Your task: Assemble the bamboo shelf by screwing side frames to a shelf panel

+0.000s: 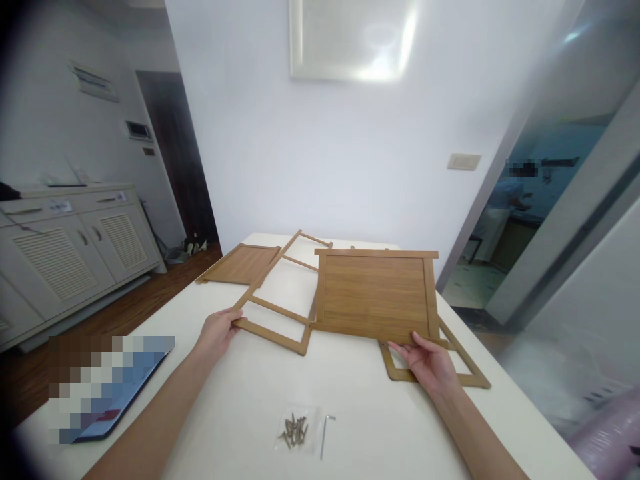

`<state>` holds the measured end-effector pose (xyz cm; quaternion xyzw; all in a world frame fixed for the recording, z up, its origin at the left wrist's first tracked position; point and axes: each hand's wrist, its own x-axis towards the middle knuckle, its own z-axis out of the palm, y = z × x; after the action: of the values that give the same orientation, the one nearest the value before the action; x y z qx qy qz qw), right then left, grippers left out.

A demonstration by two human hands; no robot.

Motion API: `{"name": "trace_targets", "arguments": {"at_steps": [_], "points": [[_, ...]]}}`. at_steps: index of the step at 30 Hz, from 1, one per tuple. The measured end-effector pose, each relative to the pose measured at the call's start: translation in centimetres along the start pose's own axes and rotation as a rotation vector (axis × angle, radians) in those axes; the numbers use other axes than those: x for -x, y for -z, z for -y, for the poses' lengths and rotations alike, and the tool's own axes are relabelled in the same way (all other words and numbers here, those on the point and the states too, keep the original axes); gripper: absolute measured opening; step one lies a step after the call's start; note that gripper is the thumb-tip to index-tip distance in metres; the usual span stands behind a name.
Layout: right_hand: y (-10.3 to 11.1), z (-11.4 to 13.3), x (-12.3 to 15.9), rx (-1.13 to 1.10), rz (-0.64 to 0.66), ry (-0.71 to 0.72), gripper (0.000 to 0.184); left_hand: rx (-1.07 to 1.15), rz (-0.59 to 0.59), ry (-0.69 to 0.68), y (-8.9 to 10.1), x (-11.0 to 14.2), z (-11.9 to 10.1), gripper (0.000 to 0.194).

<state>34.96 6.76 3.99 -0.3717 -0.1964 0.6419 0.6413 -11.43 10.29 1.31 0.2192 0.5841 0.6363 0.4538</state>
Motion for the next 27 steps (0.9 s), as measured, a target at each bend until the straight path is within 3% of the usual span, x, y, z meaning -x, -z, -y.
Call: {"name": "trace_targets", "arguments": {"at_steps": [8,12,16,18,21,24,27], "points": [[2.1,3.2,-0.8,0.069,-0.043,0.113,0.028,-0.163,-0.009,0.022,-0.3,-0.1,1.6,0.01],[1.2,4.8,-0.6,0.108,-0.056,0.186,0.024,-0.359,0.067,-0.005,-0.4,0.5,1.5,0.009],[-1.9,7.1,-0.8,0.291,0.005,0.301,0.025,-0.637,0.156,-0.065,-0.6,1.3,1.0,0.008],[-4.1,8.4,-1.2,0.388,0.065,0.355,0.024,-0.954,0.191,-0.177,-0.8,2.1,0.7,0.006],[-7.8,10.0,-2.0,0.511,0.19,0.39,0.026,-1.441,0.24,-0.341,-1.2,3.6,0.4,0.019],[-11.5,10.7,-2.7,0.593,0.306,0.388,0.031,-1.621,0.277,-0.378,-1.6,5.0,0.2,0.029],[-14.6,10.4,-3.2,0.672,0.402,0.383,0.034,-1.668,0.317,-0.369,-1.4,5.2,0.0,0.03]]}}
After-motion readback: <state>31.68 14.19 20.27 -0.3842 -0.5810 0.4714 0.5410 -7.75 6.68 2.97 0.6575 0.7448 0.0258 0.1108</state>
